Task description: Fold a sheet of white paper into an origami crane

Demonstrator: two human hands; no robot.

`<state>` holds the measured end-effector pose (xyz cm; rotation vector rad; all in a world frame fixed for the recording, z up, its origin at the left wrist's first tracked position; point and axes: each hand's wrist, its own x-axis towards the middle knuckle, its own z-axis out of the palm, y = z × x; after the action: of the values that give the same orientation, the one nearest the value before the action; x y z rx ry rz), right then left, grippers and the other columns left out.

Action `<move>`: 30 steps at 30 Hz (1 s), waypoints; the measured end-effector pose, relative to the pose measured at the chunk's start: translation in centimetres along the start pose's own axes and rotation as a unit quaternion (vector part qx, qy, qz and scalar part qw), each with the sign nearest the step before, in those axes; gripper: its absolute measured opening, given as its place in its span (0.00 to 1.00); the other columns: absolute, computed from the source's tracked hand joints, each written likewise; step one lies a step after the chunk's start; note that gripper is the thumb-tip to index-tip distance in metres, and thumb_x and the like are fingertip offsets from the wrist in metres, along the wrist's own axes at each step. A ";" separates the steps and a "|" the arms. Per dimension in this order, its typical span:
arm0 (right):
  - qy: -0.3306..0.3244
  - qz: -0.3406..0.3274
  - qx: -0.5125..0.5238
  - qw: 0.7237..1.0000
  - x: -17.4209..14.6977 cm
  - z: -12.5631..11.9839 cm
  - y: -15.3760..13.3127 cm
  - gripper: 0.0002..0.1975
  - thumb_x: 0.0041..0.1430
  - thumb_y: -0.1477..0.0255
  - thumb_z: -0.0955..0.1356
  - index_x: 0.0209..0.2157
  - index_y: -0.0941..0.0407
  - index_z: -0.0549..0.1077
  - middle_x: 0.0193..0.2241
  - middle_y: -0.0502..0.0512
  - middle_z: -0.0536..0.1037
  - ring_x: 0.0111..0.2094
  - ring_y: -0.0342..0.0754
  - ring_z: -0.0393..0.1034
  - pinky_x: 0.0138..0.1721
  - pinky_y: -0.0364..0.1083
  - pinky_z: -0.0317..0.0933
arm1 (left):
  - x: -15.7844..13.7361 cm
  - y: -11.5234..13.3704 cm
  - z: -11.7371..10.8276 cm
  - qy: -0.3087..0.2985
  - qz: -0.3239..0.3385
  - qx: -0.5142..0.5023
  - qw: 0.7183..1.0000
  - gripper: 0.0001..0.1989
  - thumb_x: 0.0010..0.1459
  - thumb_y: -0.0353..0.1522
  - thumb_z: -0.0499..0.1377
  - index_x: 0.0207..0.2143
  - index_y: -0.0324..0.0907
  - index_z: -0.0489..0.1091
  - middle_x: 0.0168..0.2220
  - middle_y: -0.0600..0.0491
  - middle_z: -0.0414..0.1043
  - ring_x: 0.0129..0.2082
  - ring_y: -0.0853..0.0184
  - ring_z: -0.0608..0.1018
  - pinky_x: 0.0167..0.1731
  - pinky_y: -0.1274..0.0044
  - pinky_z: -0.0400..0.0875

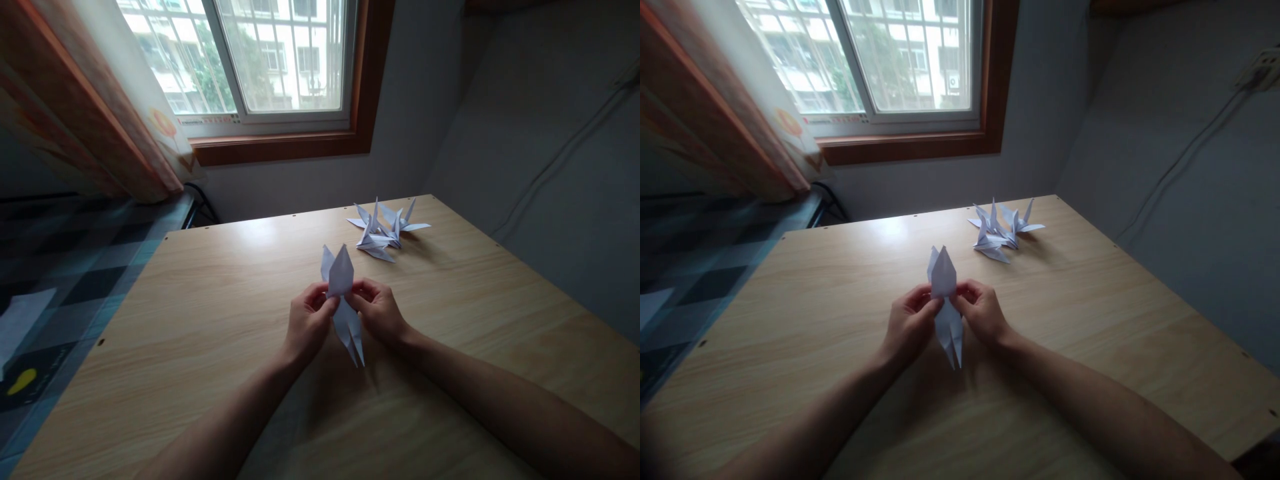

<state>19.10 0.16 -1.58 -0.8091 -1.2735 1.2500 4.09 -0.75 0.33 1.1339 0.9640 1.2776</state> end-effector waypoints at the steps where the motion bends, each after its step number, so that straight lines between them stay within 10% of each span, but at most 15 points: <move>1: 0.006 -0.003 -0.006 1.000 0.0 0.0 0.0 0.14 0.54 0.60 0.74 0.33 0.57 0.76 0.28 0.54 0.75 0.29 0.54 0.71 0.27 0.44 0.66 | 0.0 0.1 0.1 0.008 0.000 0.014 1.000 0.10 0.48 0.34 0.66 0.34 0.38 0.77 0.29 0.51 0.77 0.31 0.64 0.77 0.34 0.75 0.72; 30: 0.032 0.009 0.001 0.999 0.0 -0.4 0.1 0.10 0.49 0.67 0.72 0.33 0.57 0.79 0.28 0.53 0.76 0.28 0.51 0.70 0.28 0.43 0.65 | 0.0 -0.6 -0.1 0.024 -0.022 0.013 0.999 0.13 0.44 0.28 0.65 0.37 0.38 0.79 0.33 0.48 0.80 0.31 0.65 0.79 0.31 0.77 0.72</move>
<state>19.49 0.28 -1.72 -0.8545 -1.2161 1.2306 4.14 -0.75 -0.25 1.1014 1.0386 1.2641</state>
